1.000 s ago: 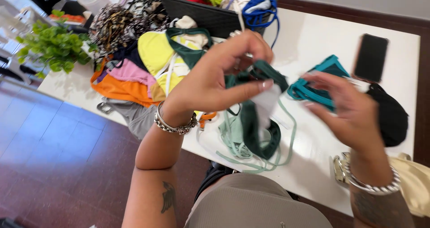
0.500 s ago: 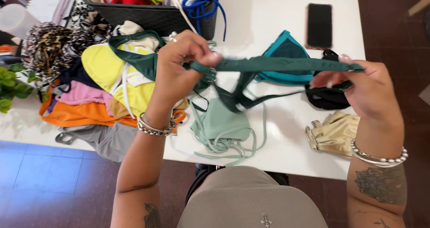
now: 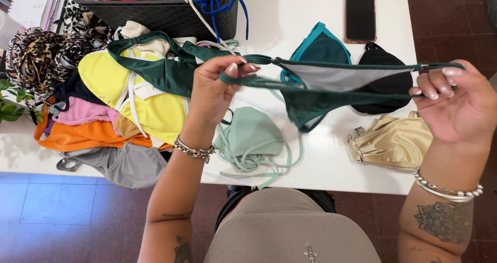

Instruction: Inspecting and folding various bikini tops and bottoms on a white table.

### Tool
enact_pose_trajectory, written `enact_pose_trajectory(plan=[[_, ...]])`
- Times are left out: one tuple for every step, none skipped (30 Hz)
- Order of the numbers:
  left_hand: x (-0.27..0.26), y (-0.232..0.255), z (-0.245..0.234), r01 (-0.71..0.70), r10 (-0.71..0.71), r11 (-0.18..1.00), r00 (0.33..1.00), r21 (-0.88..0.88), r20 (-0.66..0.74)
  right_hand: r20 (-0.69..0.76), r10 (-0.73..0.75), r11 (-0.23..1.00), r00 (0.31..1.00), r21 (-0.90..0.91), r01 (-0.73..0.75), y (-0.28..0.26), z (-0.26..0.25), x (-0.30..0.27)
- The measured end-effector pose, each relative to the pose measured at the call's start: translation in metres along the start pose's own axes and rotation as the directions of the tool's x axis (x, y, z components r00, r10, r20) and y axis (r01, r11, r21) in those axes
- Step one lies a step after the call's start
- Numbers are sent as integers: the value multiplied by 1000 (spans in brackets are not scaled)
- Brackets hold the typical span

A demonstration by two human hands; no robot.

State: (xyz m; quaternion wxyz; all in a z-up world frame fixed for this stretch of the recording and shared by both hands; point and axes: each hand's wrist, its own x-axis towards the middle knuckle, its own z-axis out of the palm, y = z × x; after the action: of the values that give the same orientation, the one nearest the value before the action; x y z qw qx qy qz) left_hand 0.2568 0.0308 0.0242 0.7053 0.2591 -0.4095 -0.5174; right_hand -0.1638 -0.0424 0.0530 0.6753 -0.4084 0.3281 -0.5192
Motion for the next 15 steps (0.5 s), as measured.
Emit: enact_pose_trajectory(plan=[[-1, -1, 3, 4, -4, 1000, 1000, 0, 1, -4, 1, 1000, 1000, 1, -1, 4, -10, -3], [-1, -1, 6, -13, 15, 998, 999, 56, -49, -33, -69, 996, 997, -63, 67, 8, -19, -5], [-2, -2, 9, -27, 38, 993, 994, 114, -99, -57, -140, 983, 989, -129, 131, 12, -29, -7], [-3, 3, 12, -23, 34, 993, 994, 114, -99, -60, -137, 983, 989, -128, 128, 15, -42, -7], [-3, 8, 15, -194, 231, 874, 972, 446, -31, -114, -182, 957, 977, -247, 150, 17, -56, -6], [-4, 13, 19, -337, 386, 621, 917, 707, 99, -163, -232, 918, 959, -363, 160, 20, -70, -5], [-5, 14, 18, -337, 386, 623, 917, 706, 98, -163, -232, 917, 959, -364, 160, 20, -87, -3], [-6, 15, 17, -420, 418, 511, 884, 750, 210, -186, -203, 930, 961, -345, 130, 21, -104, -2], [-8, 17, 15, -499, 434, 390, 841, 774, 323, -207, -174, 941, 963, -325, 100, 22, -120, 0], [-8, 18, 15, -499, 435, 391, 841, 773, 323, -208, -175, 940, 962, -326, 101, 24, -136, 1], [-9, 19, 15, -545, 432, 357, 817, 759, 383, -170, -198, 932, 965, -337, 131, 25, -152, 3], [-9, 20, 16, -589, 426, 323, 790, 741, 441, -132, -220, 924, 967, -347, 162, 27, -167, 4], [-8, 24, 15, -588, 426, 325, 790, 740, 441, -134, -219, 923, 966, -349, 161, 35, -206, 8], [-8, 27, 15, -601, 381, 331, 790, 727, 479, -49, -229, 939, 972, -273, 207, 43, -244, 12], [-7, 31, 15, -614, 336, 337, 787, 714, 518, 35, -244, 950, 969, -192, 246, 51, -283, 16]])
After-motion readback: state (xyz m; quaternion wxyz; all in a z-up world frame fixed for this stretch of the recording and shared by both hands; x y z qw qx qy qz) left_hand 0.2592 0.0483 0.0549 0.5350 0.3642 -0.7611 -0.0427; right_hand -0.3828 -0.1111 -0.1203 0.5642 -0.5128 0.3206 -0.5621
